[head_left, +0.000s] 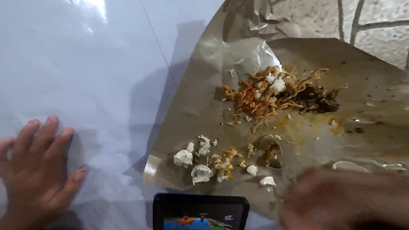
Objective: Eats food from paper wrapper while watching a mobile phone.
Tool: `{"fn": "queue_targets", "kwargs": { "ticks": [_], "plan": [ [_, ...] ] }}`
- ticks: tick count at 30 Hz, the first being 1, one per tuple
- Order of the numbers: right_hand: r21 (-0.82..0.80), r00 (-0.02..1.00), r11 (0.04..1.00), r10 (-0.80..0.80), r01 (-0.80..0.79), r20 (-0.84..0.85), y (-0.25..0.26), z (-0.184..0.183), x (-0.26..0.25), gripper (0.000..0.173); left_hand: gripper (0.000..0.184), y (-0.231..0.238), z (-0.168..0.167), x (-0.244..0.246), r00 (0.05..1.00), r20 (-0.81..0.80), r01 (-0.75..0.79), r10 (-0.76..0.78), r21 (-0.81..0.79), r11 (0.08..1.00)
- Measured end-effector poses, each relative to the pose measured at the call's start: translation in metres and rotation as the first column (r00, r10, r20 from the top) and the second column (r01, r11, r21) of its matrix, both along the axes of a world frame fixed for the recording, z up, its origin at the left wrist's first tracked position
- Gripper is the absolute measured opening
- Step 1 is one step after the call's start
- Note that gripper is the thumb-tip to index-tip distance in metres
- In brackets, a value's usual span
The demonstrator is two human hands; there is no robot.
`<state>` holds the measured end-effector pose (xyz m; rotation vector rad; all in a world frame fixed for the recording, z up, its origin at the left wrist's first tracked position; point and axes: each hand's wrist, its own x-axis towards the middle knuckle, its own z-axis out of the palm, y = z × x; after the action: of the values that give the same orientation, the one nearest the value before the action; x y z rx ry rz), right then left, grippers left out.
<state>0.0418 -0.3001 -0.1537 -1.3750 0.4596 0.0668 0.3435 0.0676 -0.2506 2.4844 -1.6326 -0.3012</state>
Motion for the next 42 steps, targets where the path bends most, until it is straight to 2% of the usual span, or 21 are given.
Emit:
{"fn": "queue_targets", "kwargs": {
  "ticks": [1, 3, 5, 6, 9, 12, 17, 23, 28, 33, 37, 42],
  "plan": [
    [-0.246, 0.996, 0.968, 0.016, -0.037, -0.089, 0.006, -0.006, 0.002, 0.016, 0.077, -0.002, 0.001, -0.001, 1.0, 0.002, -0.006, 0.006, -0.006, 1.0],
    [-0.617, 0.978, 0.773, 0.02, -0.148, -0.21, 0.02, -0.018, 0.007, 0.022, 0.076, -0.005, 0.001, -0.002, 1.0, 0.013, -0.007, 0.007, -0.009, 1.0],
    [-0.782, 0.975, 0.594, 0.022, -0.191, -0.221, 0.028, -0.03, 0.008, 0.023, 0.075, -0.004, 0.002, -0.003, 1.0, 0.017, -0.012, 0.012, -0.015, 1.0],
    [-0.818, 0.977, 0.543, 0.015, -0.188, -0.214, 0.029, -0.033, 0.008, 0.023, 0.074, -0.004, 0.002, -0.004, 1.0, 0.02, -0.014, 0.014, -0.016, 1.0],
    [-0.856, 0.971, 0.47, 0.014, -0.215, -0.237, 0.03, -0.037, 0.008, 0.025, 0.072, -0.004, 0.001, -0.003, 1.0, 0.015, -0.02, 0.021, -0.039, 0.999],
    [-0.859, 0.965, 0.445, 0.051, -0.254, -0.259, 0.034, -0.036, 0.006, 0.023, 0.074, -0.009, 0.004, -0.004, 1.0, 0.01, -0.027, 0.028, -0.032, 0.999],
    [-0.784, 0.949, 0.542, 0.091, -0.303, -0.303, 0.038, -0.031, 0.0, 0.025, 0.072, -0.016, 0.006, -0.007, 0.999, 0.003, -0.035, 0.035, -0.041, 0.999],
    [-0.807, 0.961, 0.526, 0.091, -0.27, -0.262, 0.051, -0.038, 0.017, 0.017, 0.069, -0.02, 0.008, -0.009, 0.999, 0.002, -0.046, 0.046, -0.024, 0.999],
    [-0.799, 0.969, 0.55, 0.164, -0.244, -0.183, 0.051, -0.038, 0.027, 0.02, 0.067, -0.021, 0.009, -0.011, 0.998, 0.008, -0.06, 0.061, -0.041, 0.997],
    [-0.809, 0.956, 0.516, 0.219, -0.282, -0.194, 0.057, -0.039, 0.028, 0.028, 0.07, -0.022, 0.011, -0.011, 0.999, 0.014, -0.046, 0.047, -0.019, 0.999],
    [-0.843, 0.966, 0.483, 0.209, -0.235, -0.15, 0.052, -0.041, 0.031, 0.019, 0.068, -0.024, 0.013, -0.011, 0.999, 0.014, -0.042, 0.042, -0.018, 0.999],
    [-0.882, 0.958, 0.402, 0.237, -0.246, -0.16, 0.056, -0.036, 0.039, 0.018, 0.068, -0.024, 0.012, -0.011, 0.999, 0.03, -0.042, 0.042, 0.001, 0.999]
  ]
}}
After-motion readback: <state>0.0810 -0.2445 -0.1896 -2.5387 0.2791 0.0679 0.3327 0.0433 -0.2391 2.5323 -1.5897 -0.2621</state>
